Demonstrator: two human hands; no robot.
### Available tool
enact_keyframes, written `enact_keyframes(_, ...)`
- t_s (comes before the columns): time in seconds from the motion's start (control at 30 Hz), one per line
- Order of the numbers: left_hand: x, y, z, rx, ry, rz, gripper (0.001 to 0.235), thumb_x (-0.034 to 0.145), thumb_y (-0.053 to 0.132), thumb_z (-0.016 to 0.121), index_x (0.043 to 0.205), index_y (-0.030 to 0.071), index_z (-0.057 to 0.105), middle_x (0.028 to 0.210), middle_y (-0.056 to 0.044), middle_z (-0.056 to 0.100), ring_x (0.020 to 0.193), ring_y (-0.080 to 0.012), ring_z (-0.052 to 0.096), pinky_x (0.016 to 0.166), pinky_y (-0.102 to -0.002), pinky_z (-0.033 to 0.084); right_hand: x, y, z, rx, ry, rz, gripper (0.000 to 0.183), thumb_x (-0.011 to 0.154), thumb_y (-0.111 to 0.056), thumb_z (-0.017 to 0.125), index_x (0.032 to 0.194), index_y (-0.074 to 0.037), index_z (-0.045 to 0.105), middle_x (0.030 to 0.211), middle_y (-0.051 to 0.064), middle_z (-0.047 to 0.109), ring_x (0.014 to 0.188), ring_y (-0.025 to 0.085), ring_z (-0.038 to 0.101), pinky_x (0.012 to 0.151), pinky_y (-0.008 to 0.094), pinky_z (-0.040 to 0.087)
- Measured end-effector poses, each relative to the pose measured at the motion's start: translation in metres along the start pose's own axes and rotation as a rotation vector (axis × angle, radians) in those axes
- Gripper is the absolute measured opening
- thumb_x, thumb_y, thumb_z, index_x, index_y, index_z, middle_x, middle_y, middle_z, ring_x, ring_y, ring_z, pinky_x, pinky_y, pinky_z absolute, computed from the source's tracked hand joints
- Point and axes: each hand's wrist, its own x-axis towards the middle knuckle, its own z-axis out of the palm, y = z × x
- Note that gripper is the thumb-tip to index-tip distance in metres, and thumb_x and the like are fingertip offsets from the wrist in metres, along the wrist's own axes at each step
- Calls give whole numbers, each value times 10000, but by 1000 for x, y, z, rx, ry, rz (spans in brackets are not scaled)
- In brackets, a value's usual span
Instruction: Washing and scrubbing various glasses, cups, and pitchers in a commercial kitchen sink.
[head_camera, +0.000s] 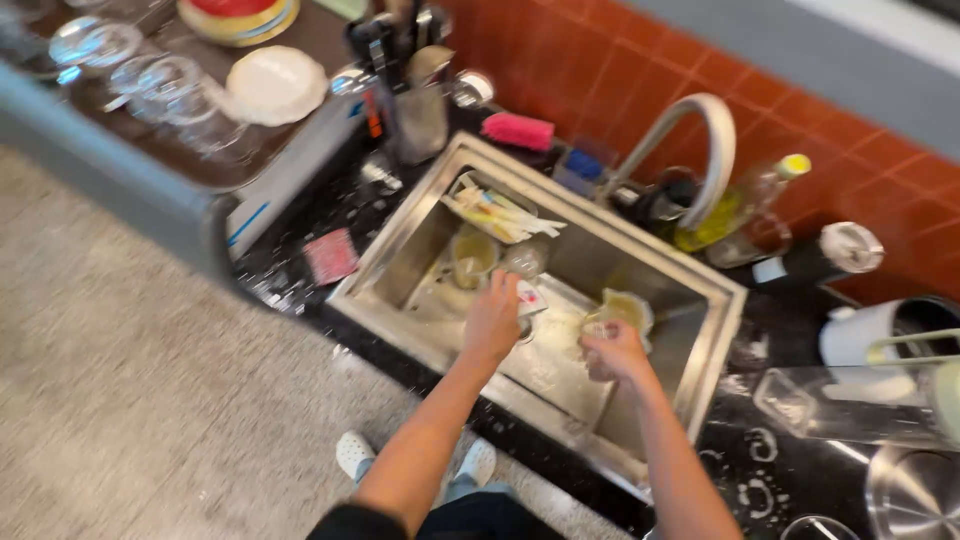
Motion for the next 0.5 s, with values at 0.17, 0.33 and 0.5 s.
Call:
enact_keyframes(0.17,-57,-15,-35,-74,-82,-324,483,794,-61,647,1245,77,539,1203,-159,582,1054,-394,649,839,-492,528,-51,-28,72,-64,-58,-98,498,789,-98,772,1218,-62,522,875,106,702,631,236,690,460,404,561)
enact_keyframes(0.33,-178,-74,-57,-599,295,-512,498,772,-123,501,1238,29,587,1116,-172,711,1088,-317,702,955,-445,538,-135,-45,152,-67,-279,-224,464,830,-162,747,1244,-70,559,935,108,759,679,195,688,499,335,459)
enact_keyframes(0.5,-273,-92,-190,-1207,224,-954,548,737,-74,543,1266,70,542,1081,-136,676,892,-316,704,606,-414,597,-234,-59,257,31,-613,-159,470,823,-163,729,1241,-48,547,871,168,677,657,271,690,534,415,576)
